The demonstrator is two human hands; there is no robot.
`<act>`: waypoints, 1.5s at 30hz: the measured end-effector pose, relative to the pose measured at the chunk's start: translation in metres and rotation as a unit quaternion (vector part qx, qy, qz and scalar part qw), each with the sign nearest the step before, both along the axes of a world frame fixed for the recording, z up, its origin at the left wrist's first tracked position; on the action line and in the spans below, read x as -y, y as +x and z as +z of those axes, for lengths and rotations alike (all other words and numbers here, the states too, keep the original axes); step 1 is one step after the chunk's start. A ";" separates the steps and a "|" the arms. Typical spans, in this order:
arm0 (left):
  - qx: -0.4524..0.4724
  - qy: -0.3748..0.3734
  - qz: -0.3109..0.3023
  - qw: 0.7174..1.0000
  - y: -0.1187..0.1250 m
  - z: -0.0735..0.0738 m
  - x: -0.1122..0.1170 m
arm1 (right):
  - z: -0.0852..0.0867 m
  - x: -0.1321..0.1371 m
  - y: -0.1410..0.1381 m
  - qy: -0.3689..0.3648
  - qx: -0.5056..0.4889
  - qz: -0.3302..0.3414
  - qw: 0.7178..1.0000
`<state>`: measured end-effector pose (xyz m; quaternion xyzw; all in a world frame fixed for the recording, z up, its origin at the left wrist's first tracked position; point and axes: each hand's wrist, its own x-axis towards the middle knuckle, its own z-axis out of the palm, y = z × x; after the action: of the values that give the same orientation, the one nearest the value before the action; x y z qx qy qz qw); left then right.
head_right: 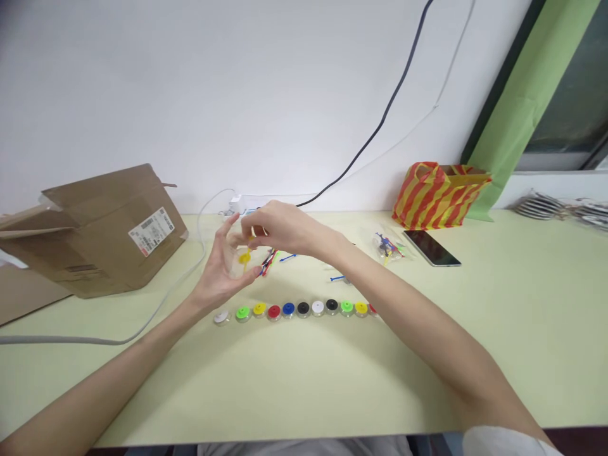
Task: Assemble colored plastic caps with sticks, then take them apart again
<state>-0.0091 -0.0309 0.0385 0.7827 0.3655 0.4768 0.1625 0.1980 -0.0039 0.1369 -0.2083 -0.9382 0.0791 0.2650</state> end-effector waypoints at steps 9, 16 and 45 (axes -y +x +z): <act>0.062 -0.042 -0.006 0.997 -0.005 -0.006 -0.011 | 0.000 -0.061 0.073 -0.036 0.113 -0.223 0.968; 0.007 -0.098 0.007 0.995 -0.014 -0.006 -0.017 | -0.059 -0.115 0.134 -0.239 0.312 -0.381 0.837; 0.096 -0.237 -0.071 0.964 -0.011 -0.002 -0.013 | -0.007 -0.007 0.001 -0.060 -0.014 0.037 0.997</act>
<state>-0.0205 -0.0179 0.0366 0.6963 0.3939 0.4371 0.4111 0.1989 0.0027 0.1297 -0.1873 -0.9351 0.1477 0.2621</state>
